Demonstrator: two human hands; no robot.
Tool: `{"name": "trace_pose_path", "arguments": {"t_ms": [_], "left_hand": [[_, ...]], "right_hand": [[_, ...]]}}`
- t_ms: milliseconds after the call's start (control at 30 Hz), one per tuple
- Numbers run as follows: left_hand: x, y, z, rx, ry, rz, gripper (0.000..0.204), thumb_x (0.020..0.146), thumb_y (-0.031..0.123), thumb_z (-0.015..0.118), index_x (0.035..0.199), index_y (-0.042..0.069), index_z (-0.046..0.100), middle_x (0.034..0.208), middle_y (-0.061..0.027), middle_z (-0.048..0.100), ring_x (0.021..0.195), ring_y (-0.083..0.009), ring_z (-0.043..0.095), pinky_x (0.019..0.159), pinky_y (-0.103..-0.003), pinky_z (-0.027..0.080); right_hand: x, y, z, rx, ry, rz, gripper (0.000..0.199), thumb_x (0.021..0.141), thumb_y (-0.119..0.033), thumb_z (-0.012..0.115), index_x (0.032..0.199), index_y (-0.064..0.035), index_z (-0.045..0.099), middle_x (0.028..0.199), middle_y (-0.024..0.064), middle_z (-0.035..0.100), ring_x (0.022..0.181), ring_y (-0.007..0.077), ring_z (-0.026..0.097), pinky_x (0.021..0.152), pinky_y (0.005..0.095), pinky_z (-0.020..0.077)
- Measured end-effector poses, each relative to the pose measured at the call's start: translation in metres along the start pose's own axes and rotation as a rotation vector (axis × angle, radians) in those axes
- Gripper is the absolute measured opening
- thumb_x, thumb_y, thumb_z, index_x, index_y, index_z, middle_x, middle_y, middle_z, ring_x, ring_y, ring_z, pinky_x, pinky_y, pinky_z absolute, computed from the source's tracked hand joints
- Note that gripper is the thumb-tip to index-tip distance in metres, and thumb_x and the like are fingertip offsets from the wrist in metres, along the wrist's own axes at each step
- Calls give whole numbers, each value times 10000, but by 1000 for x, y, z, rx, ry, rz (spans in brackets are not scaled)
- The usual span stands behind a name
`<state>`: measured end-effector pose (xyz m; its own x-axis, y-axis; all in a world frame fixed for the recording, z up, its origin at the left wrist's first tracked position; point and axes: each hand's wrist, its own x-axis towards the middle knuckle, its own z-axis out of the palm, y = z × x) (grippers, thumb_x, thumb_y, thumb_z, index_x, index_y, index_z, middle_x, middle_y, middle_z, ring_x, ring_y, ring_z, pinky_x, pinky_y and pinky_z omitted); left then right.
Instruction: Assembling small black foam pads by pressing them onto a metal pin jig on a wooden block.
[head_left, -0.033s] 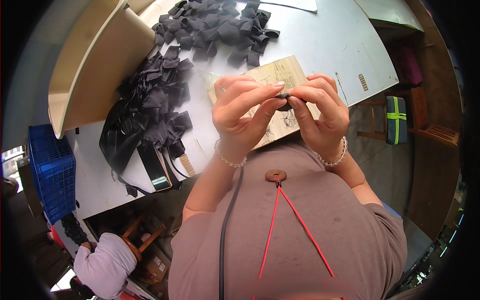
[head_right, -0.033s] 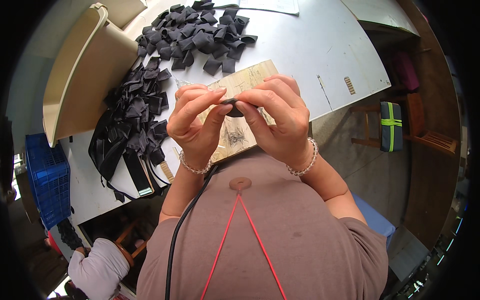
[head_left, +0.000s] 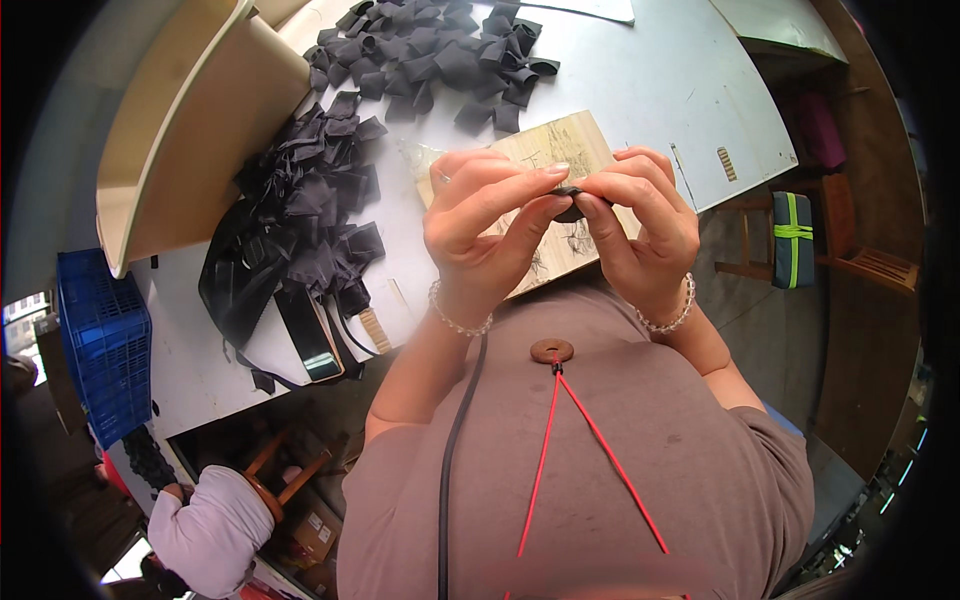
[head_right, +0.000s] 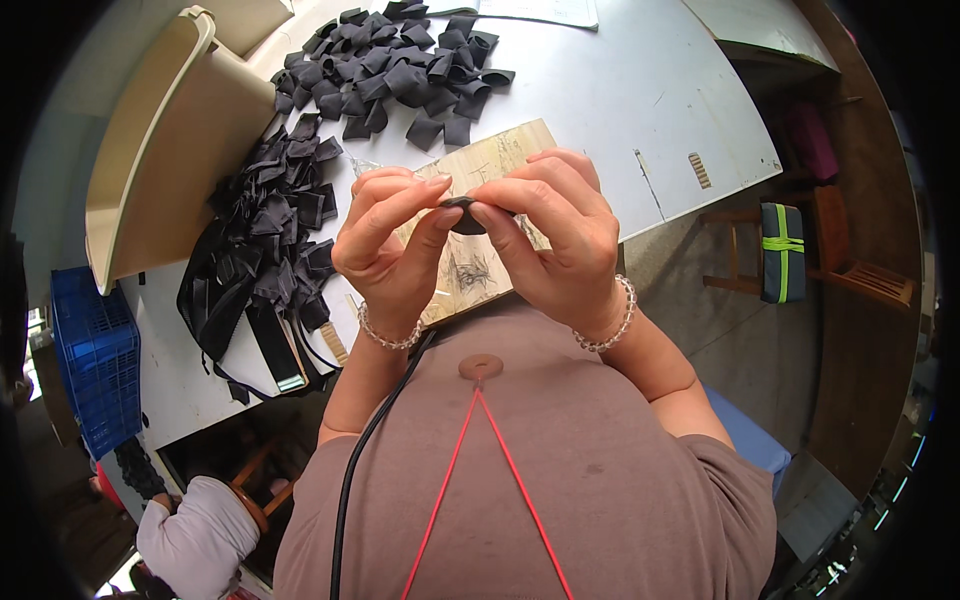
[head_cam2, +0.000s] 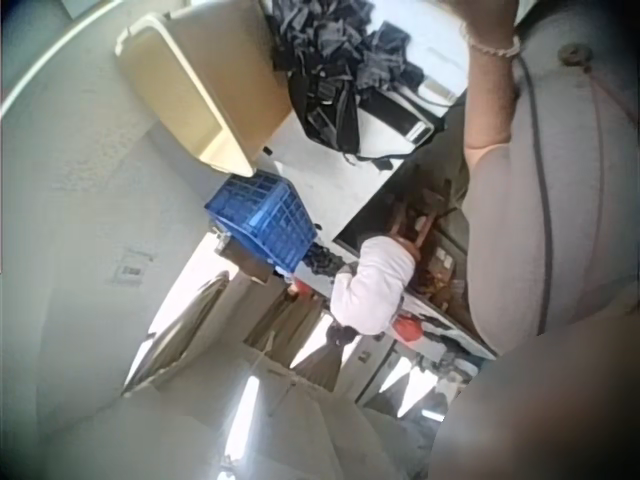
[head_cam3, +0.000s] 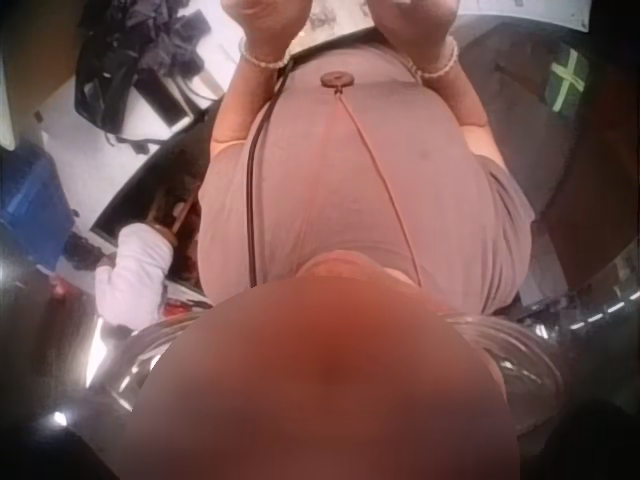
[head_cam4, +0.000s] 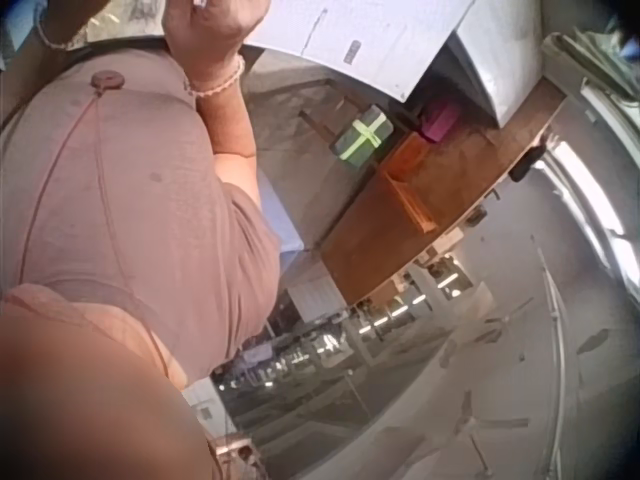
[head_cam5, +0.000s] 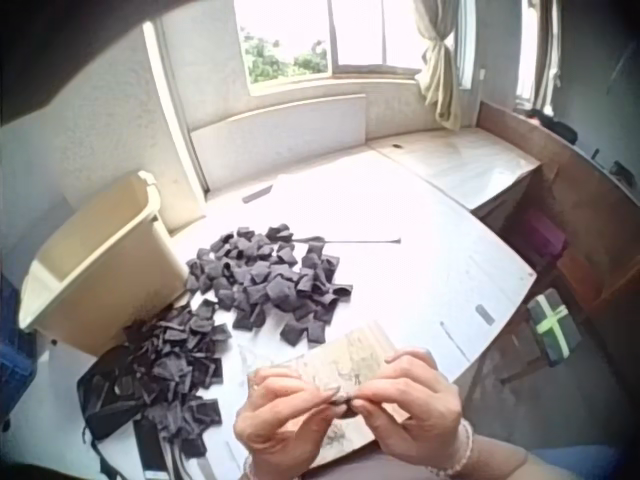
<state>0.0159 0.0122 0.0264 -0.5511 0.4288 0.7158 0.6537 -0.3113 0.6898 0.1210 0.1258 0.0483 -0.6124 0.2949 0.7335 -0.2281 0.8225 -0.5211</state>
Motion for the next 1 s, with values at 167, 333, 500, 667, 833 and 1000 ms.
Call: {"name": "trace_pose_path", "arguments": {"t_ms": [167, 333, 500, 667, 833, 1000], "left_hand": [[1, 1, -1, -76, -2, -84, 152, 694, 60, 761, 829, 79, 694, 766, -1, 629, 745, -148, 523, 712, -269, 393], [-3, -2, 2, -115, 5, -101, 132, 699, 84, 766, 810, 76, 695, 748, -8, 631, 749, -147, 524, 713, -276, 398], [-2, 1, 3, -95, -26, -123, 136, 694, 88, 768, 809, 81, 697, 748, 0, 635, 754, -147, 521, 711, -270, 396], [3, 4, -2, 17, -76, -64, 148, 689, 89, 767, 821, 99, 703, 754, 8, 639, 751, -152, 518, 712, -264, 388], [4, 4, -4, 57, -104, -62, 142, 695, 100, 761, 826, 99, 705, 756, 5, 640, 747, -150, 520, 717, -272, 387], [-3, 0, -1, -149, -42, -206, 122, 713, 98, 752, 820, 72, 699, 757, -16, 639, 728, -151, 534, 694, -271, 404]], "right_hand": [[3, -1, -1, 20, 8, -5, 122, 715, -14, 714, 809, -52, 645, 685, 32, 611, 616, 173, 544, 716, 327, 444], [2, 0, -3, 21, 8, -6, 123, 717, -15, 714, 813, -52, 647, 681, 31, 609, 617, 171, 547, 720, 328, 444], [-2, -1, -5, 22, -1, 9, 121, 720, -14, 710, 815, -50, 644, 684, 34, 609, 621, 173, 550, 724, 328, 443], [-4, 2, -3, 34, 2, 24, 119, 724, -5, 704, 814, -46, 638, 682, 34, 603, 618, 181, 545, 721, 326, 441], [-4, 2, -2, 41, 7, 26, 141, 712, -7, 715, 826, -45, 641, 693, 34, 607, 634, 179, 544, 686, 300, 436], [0, -4, 0, 140, 62, 38, 178, 696, -17, 736, 853, -43, 658, 703, 30, 613, 649, 166, 542, 649, 272, 427]]}}
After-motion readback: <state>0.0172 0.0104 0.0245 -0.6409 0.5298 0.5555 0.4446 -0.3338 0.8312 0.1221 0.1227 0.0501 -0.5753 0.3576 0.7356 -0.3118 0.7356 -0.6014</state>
